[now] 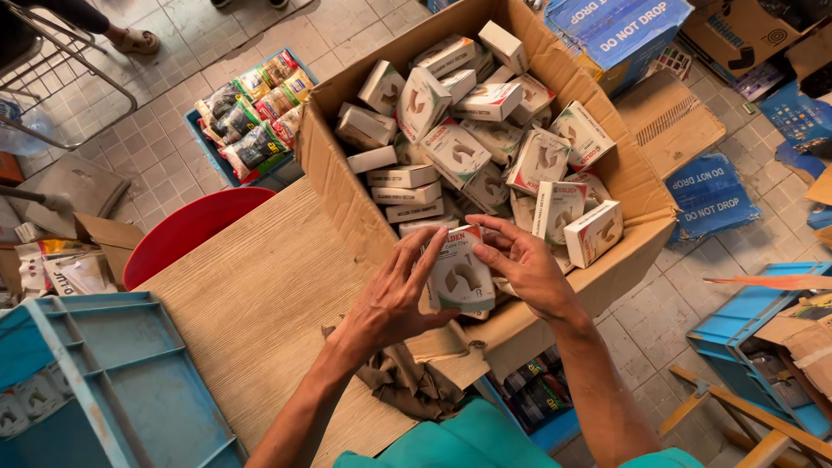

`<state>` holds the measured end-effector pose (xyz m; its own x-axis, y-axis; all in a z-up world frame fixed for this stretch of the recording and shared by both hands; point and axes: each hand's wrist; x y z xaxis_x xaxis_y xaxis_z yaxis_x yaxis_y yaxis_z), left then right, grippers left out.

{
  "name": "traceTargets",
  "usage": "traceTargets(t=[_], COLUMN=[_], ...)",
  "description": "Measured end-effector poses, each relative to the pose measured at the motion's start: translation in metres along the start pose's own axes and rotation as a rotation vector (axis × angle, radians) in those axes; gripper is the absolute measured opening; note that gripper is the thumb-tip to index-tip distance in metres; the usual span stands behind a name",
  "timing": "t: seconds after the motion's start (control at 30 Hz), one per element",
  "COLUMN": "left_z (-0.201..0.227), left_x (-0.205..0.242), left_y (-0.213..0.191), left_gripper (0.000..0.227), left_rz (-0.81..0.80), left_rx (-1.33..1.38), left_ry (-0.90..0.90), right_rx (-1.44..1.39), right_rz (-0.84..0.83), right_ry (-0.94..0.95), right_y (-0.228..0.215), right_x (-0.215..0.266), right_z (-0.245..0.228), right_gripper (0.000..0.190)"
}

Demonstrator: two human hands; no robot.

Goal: The person picks up small white boxes from a large cardboard carton, wipes them with a brown cloth, and places them into a blue plastic bin.

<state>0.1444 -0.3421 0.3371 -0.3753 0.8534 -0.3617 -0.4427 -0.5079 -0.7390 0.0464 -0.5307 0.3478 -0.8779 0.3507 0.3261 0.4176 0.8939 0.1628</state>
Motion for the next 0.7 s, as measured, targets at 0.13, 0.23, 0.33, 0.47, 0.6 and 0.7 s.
traceTargets(t=[0.13,0.23,0.33,0.47,0.6,0.7], left_z=[0.010,0.011,0.018,0.019,-0.012,-0.062], left_x=[0.036,0.075,0.126,0.205,0.297,0.382], left_y=[-0.028,-0.051,-0.076,-0.092,-0.061,0.008], left_gripper=[0.111,0.114,0.119,0.122,0.115,0.113], left_rz=[0.041,0.054,-0.021,-0.168,-0.221,-0.176], left_rx=[0.080,0.124,0.066,-0.006,0.043,0.032], left_ry=[-0.051,-0.070,-0.152,-0.346,-0.586,-0.728], right_rx=[-0.001,-0.012,0.018,0.116,0.209,0.341], right_rz=[-0.032,-0.049,-0.092,-0.176,-0.358,-0.477], right_ry=[-0.011,-0.020,0.032,0.109,0.177,0.156], right_y=[0.034,0.068,0.111,0.173,0.212,0.216], right_x=[0.027,0.042,0.059,0.079,0.074,0.048], right_z=[-0.002,0.012,0.040,0.091,0.185,0.324], right_gripper=[0.042,0.041,0.045,0.047,0.053,0.067])
Point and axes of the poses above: each hand's wrist, its own x-axis away from the middle knuckle, its own y-axis out of the palm, z = x × y, and after that the axes turned 1 degree about x, right-handed
